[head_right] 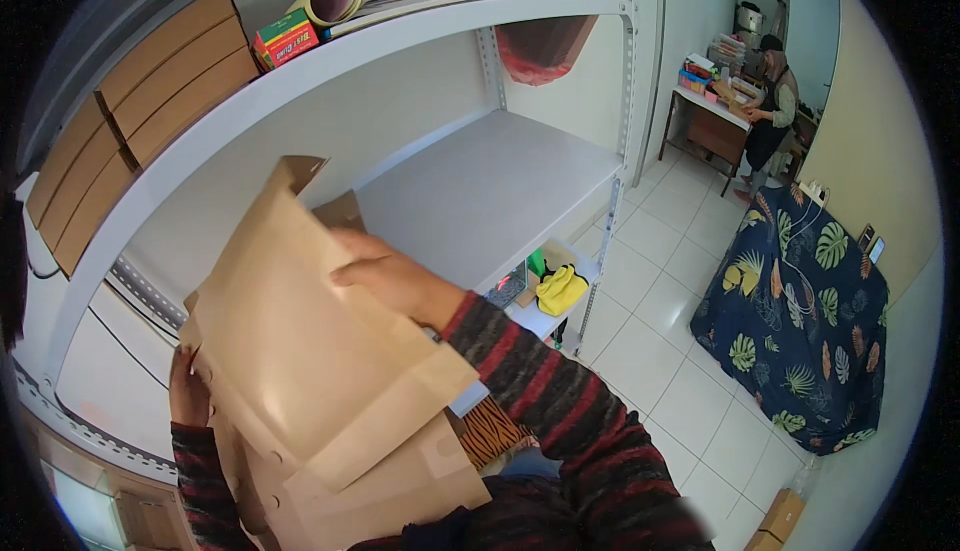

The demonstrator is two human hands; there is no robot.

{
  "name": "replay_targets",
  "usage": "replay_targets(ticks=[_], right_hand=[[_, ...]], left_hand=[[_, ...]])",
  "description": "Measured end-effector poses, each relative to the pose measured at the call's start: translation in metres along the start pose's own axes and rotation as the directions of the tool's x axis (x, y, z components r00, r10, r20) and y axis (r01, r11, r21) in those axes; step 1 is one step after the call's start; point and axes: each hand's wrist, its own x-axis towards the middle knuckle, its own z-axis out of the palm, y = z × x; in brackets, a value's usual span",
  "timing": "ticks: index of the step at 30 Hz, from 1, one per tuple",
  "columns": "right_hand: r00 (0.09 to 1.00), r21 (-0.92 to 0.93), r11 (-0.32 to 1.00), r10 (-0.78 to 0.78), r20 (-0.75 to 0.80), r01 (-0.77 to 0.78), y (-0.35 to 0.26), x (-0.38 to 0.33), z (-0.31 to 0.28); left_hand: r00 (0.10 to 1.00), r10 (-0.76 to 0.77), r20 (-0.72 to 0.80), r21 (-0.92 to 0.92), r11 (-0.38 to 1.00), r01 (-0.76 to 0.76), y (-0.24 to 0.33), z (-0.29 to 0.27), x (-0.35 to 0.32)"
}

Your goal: The person assembles flat cardboard boxes by folding the sides and locking the tabs into place. They repeatedly pick up flat sheets, fold them into box shapes, and stack the finished boxes on a shelf.

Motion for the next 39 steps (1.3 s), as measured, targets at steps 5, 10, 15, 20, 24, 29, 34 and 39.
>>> replay_targets(ticks=[5, 10, 15, 20, 24, 29, 34, 39], right_hand=[[0.961, 0.241, 0.97, 0.088, -0.262, -0.023, 0.022, -0.036, -0.05], [0.918, 0.114, 0.992, 0.1, -0.385, -0.06, 0.084, -0.071, -0.134], [0.898, 0.285, 0.95, 0.23, -0.374, -0.125, 0.043, -0.1, -0.177], [0.878, 0.201, 0.952, 0.294, -0.379, -0.232, 0.004, -0.124, -0.236], [0.869, 0.177, 0.945, 0.324, -0.373, -0.276, -0.007, -0.121, -0.248], [0.884, -0.035, 0.928, 0.34, -0.321, -0.37, -0.015, -0.113, -0.282], [0.856, -0.195, 0.872, 0.357, -0.373, -0.448, -0.03, -0.11, -0.296], [0.816, -0.072, 0.855, 0.462, -0.347, -0.514, -0.05, -0.15, -0.304]], left_hand=[[0.979, -0.188, 0.077, 0.116, 0.977, 0.178, -0.029, 0.036, 0.006], [0.971, -0.028, 0.238, 0.707, 0.691, -0.154, -0.06, 0.063, -0.01], [0.937, -0.017, 0.349, 0.925, 0.17, -0.341, -0.065, 0.064, -0.035], [0.967, -0.036, 0.252, 0.964, 0.093, -0.248, -0.061, 0.057, -0.029], [0.986, -0.066, 0.154, 0.988, -0.004, -0.154, -0.061, 0.052, -0.029], [0.969, -0.244, -0.043, 0.976, -0.218, -0.012, -0.046, 0.069, -0.018], [0.921, -0.364, -0.14, 0.954, -0.299, 0.027, -0.027, 0.072, -0.007], [0.961, -0.2, 0.189, 0.982, 0.043, -0.185, -0.043, 0.154, 0.009]])
